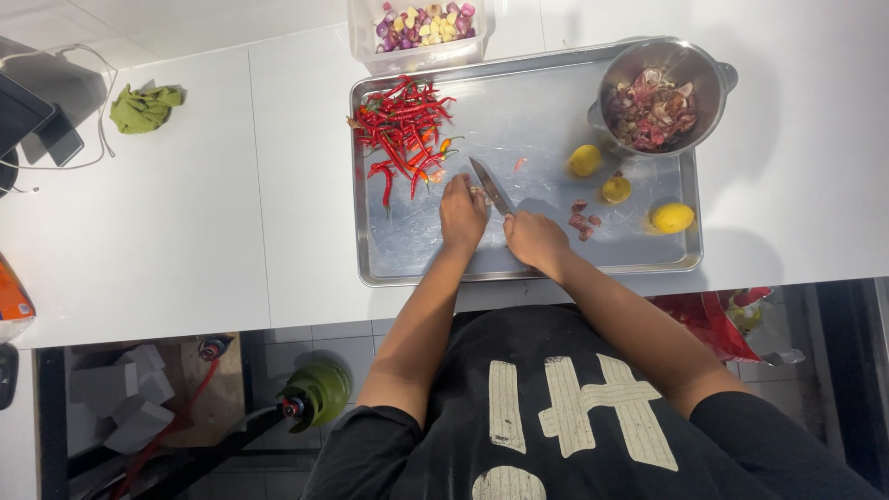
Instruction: The person peels garlic cloves on a metal tray containing other ingredients like red chilies and lemons, then walks to an industrial oven to operate the controls and open it.
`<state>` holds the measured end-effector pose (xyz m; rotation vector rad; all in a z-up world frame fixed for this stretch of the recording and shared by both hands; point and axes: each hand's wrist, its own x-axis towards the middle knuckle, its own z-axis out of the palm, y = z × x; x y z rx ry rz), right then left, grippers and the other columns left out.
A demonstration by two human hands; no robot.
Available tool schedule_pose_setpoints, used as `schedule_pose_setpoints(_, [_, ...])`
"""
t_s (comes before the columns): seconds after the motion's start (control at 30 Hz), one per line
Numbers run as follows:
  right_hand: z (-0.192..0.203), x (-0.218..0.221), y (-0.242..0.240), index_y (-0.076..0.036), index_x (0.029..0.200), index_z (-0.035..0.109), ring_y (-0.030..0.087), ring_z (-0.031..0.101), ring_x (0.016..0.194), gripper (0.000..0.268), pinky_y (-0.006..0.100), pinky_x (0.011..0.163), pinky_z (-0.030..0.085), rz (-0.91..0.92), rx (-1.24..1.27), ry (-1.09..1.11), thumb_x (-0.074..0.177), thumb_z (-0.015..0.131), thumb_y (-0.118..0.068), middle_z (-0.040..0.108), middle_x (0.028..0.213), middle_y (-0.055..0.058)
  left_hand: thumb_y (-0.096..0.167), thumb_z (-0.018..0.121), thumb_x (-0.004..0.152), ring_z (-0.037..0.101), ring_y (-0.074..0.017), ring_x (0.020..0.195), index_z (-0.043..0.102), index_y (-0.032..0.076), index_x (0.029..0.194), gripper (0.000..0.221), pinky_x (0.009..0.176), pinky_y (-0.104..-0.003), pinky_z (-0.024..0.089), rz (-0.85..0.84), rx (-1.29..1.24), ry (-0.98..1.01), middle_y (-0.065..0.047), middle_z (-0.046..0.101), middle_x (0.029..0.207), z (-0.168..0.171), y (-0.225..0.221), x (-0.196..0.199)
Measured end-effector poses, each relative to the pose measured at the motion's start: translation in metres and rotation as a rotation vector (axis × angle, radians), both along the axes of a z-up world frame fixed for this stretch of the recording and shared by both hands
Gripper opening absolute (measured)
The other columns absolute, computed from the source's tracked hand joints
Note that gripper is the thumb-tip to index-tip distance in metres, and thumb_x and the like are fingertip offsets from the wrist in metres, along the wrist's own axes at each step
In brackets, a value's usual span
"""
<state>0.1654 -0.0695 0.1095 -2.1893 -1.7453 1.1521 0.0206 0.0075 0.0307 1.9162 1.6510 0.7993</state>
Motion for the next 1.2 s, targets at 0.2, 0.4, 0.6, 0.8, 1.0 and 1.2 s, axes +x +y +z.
schedule_pose_setpoints(0.2, [0.002,-0.005,-0.007,0.006,0.100,0.069,0.042,0.076,0.083,0.057,0.047,0.064,0.062,-0.024,0.028,-0.067,0.110,0.033,-0.037,0.073,0.084,0.031,0.001,0.070,0.093,0.067,-0.0446,0.102,0.062,-0.004,0.126,0.034,0.086,-0.045,0.058,0.084,0.126,-0.308,-0.023,0.064,0.102,0.021,-0.008,-0.006])
schedule_pose_setpoints(0.4, [0.028,0.000,-0.022,0.003,0.114,0.061,0.048,0.073,0.098,0.046,0.058,0.081,0.059,-0.079,0.125,-0.206,0.107,0.047,-0.040,0.072,0.100,0.032,0.004,0.085,0.084,0.069,-0.0195,0.096,0.073,0.004,0.118,0.036,0.086,-0.030,0.059,0.076,0.045,-0.665,-0.010,0.067,0.097,0.099,-0.042,-0.011])
schedule_pose_setpoints(0.6, [0.087,0.012,-0.037,0.005,0.130,0.066,0.032,0.070,0.088,0.030,0.039,0.071,0.060,-0.201,0.945,0.260,0.106,0.062,-0.012,0.063,0.103,0.020,-0.003,0.091,0.074,0.076,-0.0225,0.078,0.078,-0.002,0.104,0.033,0.068,-0.028,0.065,-0.106,0.172,-0.743,-0.013,0.072,0.084,0.174,-0.067,0.001])
schedule_pose_setpoints(0.8, [0.132,0.036,-0.043,0.006,0.123,0.071,0.023,0.071,0.092,0.037,0.036,0.079,0.063,-0.214,0.777,0.929,0.087,0.080,0.001,0.070,0.098,0.019,-0.003,0.094,0.067,0.077,-0.0202,0.069,0.082,0.005,0.094,0.030,0.059,-0.026,0.066,-0.269,0.169,-0.787,-0.013,0.078,0.081,0.195,-0.066,0.022])
schedule_pose_setpoints(1.0, [0.140,0.077,-0.042,0.004,0.114,0.076,0.016,0.070,0.077,0.022,0.031,0.064,0.060,-0.264,0.744,0.873,0.096,0.073,-0.007,0.072,0.087,0.017,-0.004,0.088,0.075,0.076,-0.0238,0.073,0.082,0.008,0.101,0.029,0.061,-0.031,0.063,-0.415,0.219,-0.654,-0.011,0.079,0.088,0.213,-0.058,0.055])
schedule_pose_setpoints(1.2, [0.145,0.122,-0.037,0.004,0.114,0.075,0.019,0.072,0.074,0.019,0.032,0.062,0.060,-0.322,0.863,0.737,0.097,0.072,-0.004,0.070,0.084,0.016,0.001,0.082,0.084,0.076,-0.0277,0.076,0.080,0.008,0.105,0.022,0.066,-0.034,0.060,-0.444,0.223,-0.658,-0.011,0.079,0.090,0.215,-0.052,0.115])
